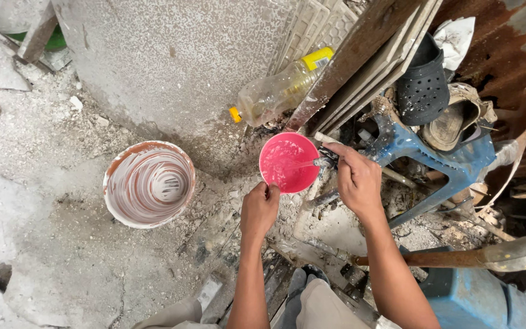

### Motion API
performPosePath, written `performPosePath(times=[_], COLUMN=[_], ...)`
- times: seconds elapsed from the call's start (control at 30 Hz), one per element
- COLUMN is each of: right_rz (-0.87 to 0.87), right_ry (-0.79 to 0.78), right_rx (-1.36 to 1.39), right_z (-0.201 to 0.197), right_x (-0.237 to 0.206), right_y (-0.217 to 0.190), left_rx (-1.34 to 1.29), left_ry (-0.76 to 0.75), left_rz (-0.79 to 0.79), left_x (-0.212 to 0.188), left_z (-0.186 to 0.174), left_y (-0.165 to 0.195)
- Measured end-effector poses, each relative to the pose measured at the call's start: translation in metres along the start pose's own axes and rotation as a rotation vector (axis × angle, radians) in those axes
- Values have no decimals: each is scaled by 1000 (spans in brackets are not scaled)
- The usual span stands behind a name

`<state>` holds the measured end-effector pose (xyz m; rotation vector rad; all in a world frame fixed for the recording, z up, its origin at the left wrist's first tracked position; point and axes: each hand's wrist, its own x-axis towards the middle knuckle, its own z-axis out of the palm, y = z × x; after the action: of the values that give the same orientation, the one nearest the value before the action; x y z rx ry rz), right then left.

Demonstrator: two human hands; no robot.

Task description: The person wipes dust off plaster mold boards with a cloth, brushes a liquid coating along the mold surfaces, then stirs a mixture in a pink cup and scoops gypsum powder from a bag into a mixing bowl.

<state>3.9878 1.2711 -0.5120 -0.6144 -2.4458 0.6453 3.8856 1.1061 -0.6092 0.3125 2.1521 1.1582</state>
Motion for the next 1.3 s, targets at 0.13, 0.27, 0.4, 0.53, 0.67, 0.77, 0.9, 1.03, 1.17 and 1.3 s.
performPosePath(times=[0.13,0.27,0.4,0.53,0.67,0.77,0.9,1.03,1.17,1.3], right_rz=[66,50,14,5,58,39,2,18,-10,-7], right_ry=[-14,-12,-7,1,-19,-16,-5,-19,-14,-18], right_rx=[3,-6,16,25,-2,12,14,29,29,27], right_z=[1,0,1,1,0,0,0,0,0,1], right_x=[0,-1,0,1,0,-1,-1,-2,-2,-3], right_y=[0,1,1,1,1,1,0,0,0,1], left_rx=[-13,6,7,-10,13,5,8,11,5,19], left_ry=[-23,21,11,-31,-11,0,5,22,20,43], left_rz=[-34,17,7,-42,-9,8,-4,10,-11,6], left_x=[1,2,4,7,7,7,7,6,6,7], left_z=[-1,0,1,3,5,6,7,7,8,9], left_y=[-1,-2,-5,-8,-11,-13,-14,-15,-16,-18])
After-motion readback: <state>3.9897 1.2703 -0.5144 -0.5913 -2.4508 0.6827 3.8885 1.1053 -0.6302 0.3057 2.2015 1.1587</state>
